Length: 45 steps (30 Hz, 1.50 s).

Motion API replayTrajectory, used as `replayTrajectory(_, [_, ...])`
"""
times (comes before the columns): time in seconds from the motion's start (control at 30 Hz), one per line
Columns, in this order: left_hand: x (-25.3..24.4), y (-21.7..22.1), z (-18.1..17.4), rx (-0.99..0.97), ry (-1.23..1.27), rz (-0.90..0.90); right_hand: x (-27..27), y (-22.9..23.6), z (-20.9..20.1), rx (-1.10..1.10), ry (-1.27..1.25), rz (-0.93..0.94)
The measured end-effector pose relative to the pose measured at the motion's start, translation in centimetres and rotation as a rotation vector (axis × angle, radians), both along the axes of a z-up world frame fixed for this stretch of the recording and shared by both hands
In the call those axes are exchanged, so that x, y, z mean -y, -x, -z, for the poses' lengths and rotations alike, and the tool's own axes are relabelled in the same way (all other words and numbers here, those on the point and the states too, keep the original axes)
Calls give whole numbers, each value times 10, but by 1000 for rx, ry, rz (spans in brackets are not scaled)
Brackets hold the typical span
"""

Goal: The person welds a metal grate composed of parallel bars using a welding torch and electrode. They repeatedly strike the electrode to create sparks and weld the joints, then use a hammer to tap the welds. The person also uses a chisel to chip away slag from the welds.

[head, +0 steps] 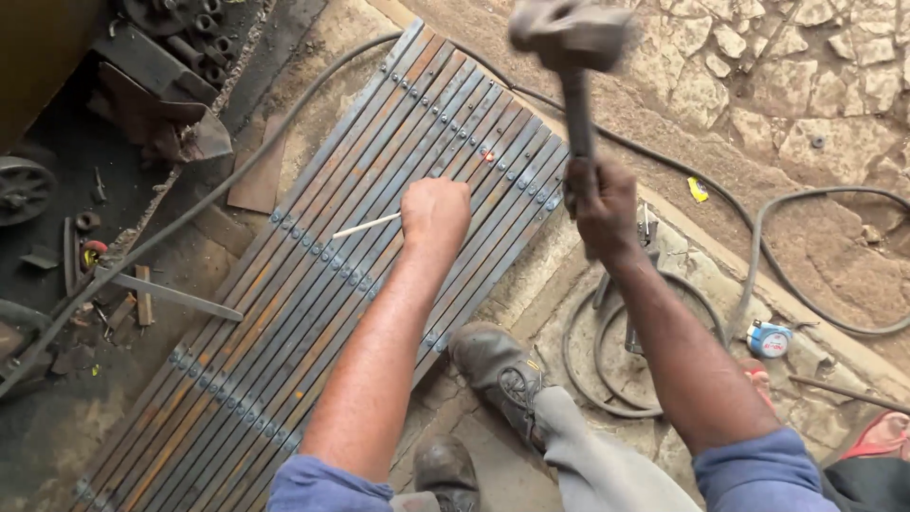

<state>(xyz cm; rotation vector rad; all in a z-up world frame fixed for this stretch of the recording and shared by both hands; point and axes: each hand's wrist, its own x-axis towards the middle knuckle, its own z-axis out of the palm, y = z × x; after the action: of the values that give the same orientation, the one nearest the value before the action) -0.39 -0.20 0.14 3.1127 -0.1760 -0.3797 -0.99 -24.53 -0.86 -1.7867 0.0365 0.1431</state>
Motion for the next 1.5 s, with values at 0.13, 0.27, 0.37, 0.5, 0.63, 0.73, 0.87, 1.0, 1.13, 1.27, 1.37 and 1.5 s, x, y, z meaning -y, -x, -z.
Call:
replayTrajectory(0.13, [6,-3,1,-19,13,2,4,16,46,1056,1119,51])
replayTrajectory(0.27, [8,1,2,-21,14,-35,1,26,79,124,648,-111])
replayTrajectory(0.37, [7,2,3,1,4,-47,-19,20,68,-111,556,-1])
replayTrajectory(0.5, [2,-1,0,-8,-16,-27,-11,7,30,-33,94,19])
replayTrajectory(0.63, [4,-3,-1,-28,-17,-15,3,11,58,280,187,-4])
replayTrajectory(0.73, [9,1,-1,-14,-20,-19,4,21,102,-92,669,-158])
replayTrajectory(0.87, [6,-6,10,-42,-51,47,15,39,142,-384,467,16])
replayTrajectory(1.0, [-1,-37,7,-82,-57,119,26,77,134,-743,-70,47])
replayTrajectory(1.13, [-16,-49,-4,-128,-71,138,22,103,129,-972,-108,-158])
replayTrajectory(1.27, [-37,-34,-24,-98,-1,17,7,103,137,-947,17,-378])
replayTrajectory(1.37, [-46,-12,-29,-9,32,-34,5,109,113,-358,434,-399])
replayTrajectory(1.5, [-51,-4,-16,17,18,-28,22,122,72,-164,557,-255])
